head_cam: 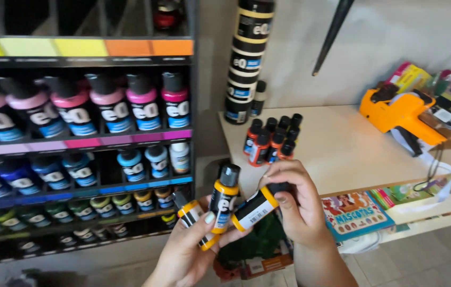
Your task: The person picks up small bottles of acrylic paint from a table and places them into a multi-tiered black display rack. They organize the bottles by color, filling the top shelves with lighter shades and the lower shelves with darker ones. The person also places larger jars of base paint on the top of the rack.
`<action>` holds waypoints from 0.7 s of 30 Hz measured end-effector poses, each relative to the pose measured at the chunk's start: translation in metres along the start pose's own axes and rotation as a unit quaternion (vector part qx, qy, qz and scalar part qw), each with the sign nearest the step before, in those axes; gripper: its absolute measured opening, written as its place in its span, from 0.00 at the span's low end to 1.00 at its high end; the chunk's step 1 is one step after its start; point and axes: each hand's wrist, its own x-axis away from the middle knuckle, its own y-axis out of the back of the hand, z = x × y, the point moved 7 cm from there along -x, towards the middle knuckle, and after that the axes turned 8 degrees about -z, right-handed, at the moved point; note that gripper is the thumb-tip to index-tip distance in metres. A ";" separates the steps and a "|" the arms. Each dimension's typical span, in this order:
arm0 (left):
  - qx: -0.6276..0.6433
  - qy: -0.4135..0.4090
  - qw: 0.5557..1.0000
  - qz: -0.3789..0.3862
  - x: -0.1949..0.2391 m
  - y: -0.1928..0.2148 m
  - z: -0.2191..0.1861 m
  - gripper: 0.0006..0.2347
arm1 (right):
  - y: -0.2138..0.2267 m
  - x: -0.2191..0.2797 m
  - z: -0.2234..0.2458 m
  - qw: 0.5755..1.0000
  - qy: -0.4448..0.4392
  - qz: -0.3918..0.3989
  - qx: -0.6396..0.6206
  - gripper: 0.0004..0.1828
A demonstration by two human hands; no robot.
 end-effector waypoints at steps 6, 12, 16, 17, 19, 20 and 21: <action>0.027 0.007 0.996 -0.082 0.010 0.051 -0.015 0.19 | -0.036 0.020 -0.002 0.982 0.014 -0.071 -0.172 0.15; 0.011 -0.001 1.000 -0.022 0.036 0.044 -0.040 0.27 | -0.056 0.029 0.008 0.971 0.035 -0.061 -0.230 0.16; 0.034 0.030 0.997 -0.061 0.048 0.041 -0.051 0.26 | -0.060 0.031 0.015 0.968 0.037 -0.059 -0.240 0.14; 0.041 0.044 0.992 -0.111 0.055 0.033 -0.057 0.28 | -0.060 0.031 0.017 0.972 0.042 -0.051 -0.224 0.15; 0.047 0.058 0.984 -0.160 0.064 0.027 -0.064 0.29 | -0.061 0.033 0.020 0.976 0.047 -0.043 -0.208 0.17; 0.051 0.054 0.986 -0.147 0.064 0.028 -0.065 0.29 | -0.062 0.034 0.019 0.975 0.038 -0.030 -0.218 0.20; 0.055 0.050 0.988 -0.136 0.065 0.030 -0.066 0.30 | -0.064 0.036 0.018 0.973 0.028 -0.018 -0.228 0.22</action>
